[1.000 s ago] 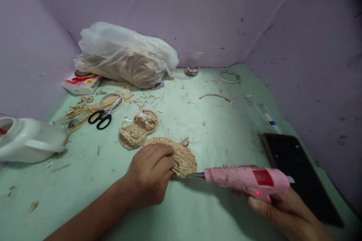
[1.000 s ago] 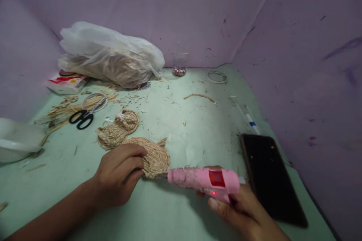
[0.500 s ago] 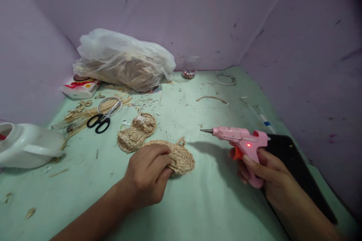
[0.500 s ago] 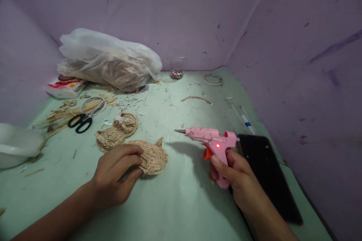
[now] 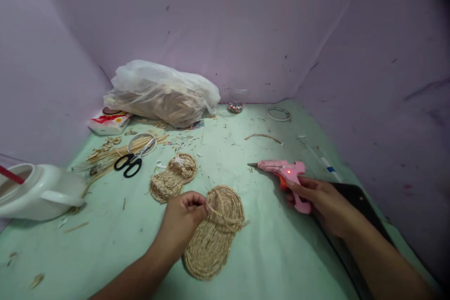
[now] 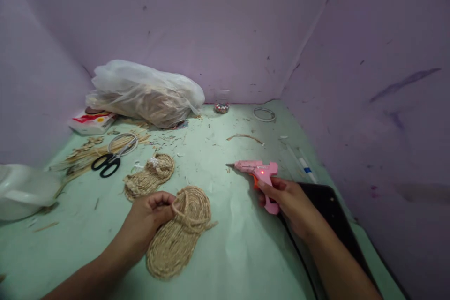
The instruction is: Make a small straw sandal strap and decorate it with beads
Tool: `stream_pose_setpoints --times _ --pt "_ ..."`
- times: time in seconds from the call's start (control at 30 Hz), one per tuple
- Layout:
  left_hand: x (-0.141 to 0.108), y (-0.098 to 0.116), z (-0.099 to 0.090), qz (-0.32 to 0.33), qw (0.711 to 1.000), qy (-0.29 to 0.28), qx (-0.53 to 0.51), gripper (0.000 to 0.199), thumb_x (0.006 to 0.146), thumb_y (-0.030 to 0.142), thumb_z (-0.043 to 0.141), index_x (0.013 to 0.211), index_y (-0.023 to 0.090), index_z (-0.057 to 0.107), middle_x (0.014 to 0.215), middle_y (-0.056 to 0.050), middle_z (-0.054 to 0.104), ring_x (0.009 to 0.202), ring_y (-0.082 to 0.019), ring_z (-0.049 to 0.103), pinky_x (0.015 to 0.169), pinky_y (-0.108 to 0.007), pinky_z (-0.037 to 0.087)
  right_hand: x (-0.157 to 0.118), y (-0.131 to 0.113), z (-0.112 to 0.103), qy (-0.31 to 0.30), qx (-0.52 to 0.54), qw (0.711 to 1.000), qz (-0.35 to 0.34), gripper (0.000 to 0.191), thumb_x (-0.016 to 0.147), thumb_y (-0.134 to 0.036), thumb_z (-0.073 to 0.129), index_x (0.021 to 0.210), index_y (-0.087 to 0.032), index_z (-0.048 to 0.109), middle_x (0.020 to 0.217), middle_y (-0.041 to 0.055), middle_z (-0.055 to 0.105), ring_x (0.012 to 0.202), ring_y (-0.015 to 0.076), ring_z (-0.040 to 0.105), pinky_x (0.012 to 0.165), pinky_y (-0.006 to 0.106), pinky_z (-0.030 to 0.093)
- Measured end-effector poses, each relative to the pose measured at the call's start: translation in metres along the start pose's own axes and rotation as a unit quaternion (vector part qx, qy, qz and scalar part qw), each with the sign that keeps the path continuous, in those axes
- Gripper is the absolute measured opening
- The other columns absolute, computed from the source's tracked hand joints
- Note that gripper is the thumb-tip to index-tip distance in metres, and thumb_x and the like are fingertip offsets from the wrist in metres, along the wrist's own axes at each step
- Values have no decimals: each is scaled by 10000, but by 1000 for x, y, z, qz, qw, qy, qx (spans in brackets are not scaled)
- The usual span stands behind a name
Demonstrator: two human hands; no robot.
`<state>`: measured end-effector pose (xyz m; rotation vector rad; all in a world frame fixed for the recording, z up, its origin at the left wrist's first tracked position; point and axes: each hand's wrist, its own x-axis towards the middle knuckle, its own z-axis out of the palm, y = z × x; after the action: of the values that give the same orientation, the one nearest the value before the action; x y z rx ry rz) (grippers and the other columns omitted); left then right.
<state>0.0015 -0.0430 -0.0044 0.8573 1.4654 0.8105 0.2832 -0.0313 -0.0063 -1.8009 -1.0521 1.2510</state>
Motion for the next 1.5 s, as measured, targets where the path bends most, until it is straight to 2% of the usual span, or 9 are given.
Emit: stream_pose_setpoints --times 0.17,0.2,0.3,0.4,0.5,0.67,0.83,1.1,1.5 --pt "1 -2 4 9 999 32 19 185 470 206 712 559 131 568 434 64 493 435 -59 370 441 -176 258 -23 -6 -8 146 -333 930 -49 266 698 -467 610 755 -225 706 689 86 699 674 297 635 534 347 419" --pt "0 -1 4 7 999 32 18 181 468 205 712 556 131 572 431 65 492 433 -59 368 441 -177 258 -29 -9 -1 158 -316 934 -56 281 703 -480 598 784 -230 697 706 91 703 676 298 639 545 362 434" --pt "0 0 5 6 999 27 16 177 465 205 718 554 133 584 440 53 518 440 -67 398 447 -181 285 -40 -21 35 31 -82 986 -144 311 710 -448 620 916 -216 642 885 91 695 796 248 647 692 365 505" --pt "1 -1 6 12 1000 22 13 186 463 219 733 560 137 598 474 31 568 467 -88 455 462 -191 335 -39 -27 77 -115 17 984 -132 413 689 -312 670 1073 -210 556 944 69 648 835 201 621 706 330 514" --pt "1 -4 6 23 999 13 22 199 460 240 751 556 141 607 465 30 566 457 -93 467 455 -195 358 -31 -23 102 -153 81 981 -82 412 664 -248 687 1042 -194 532 786 15 609 690 153 590 590 273 473" --pt "1 5 -8 72 990 -27 116 225 545 309 711 707 154 685 586 -28 666 531 -159 580 504 -250 451 -26 -15 105 -175 157 972 -14 283 622 -302 728 820 -142 604 689 28 616 614 136 555 591 275 424" --pt "3 30 -17 220 958 63 172 101 590 289 661 591 189 681 631 -21 673 591 -163 584 547 -261 451 -28 -14 105 -213 196 957 3 331 628 -420 745 763 -139 633 675 21 620 592 119 523 587 266 393" --pt "19 36 1 39 995 -92 23 157 511 265 719 544 137 636 513 16 560 501 -89 446 515 -221 342 -33 -18 107 -208 213 955 11 345 574 -413 787 713 -140 628 624 -6 610 544 104 509 543 239 379" --pt "23 30 -5 -36 989 -142 -7 205 489 282 753 515 122 627 447 38 486 431 -53 345 448 -199 227 -34 -26 111 -183 162 970 15 201 616 -291 729 687 -129 634 618 18 617 531 106 506 505 246 399"
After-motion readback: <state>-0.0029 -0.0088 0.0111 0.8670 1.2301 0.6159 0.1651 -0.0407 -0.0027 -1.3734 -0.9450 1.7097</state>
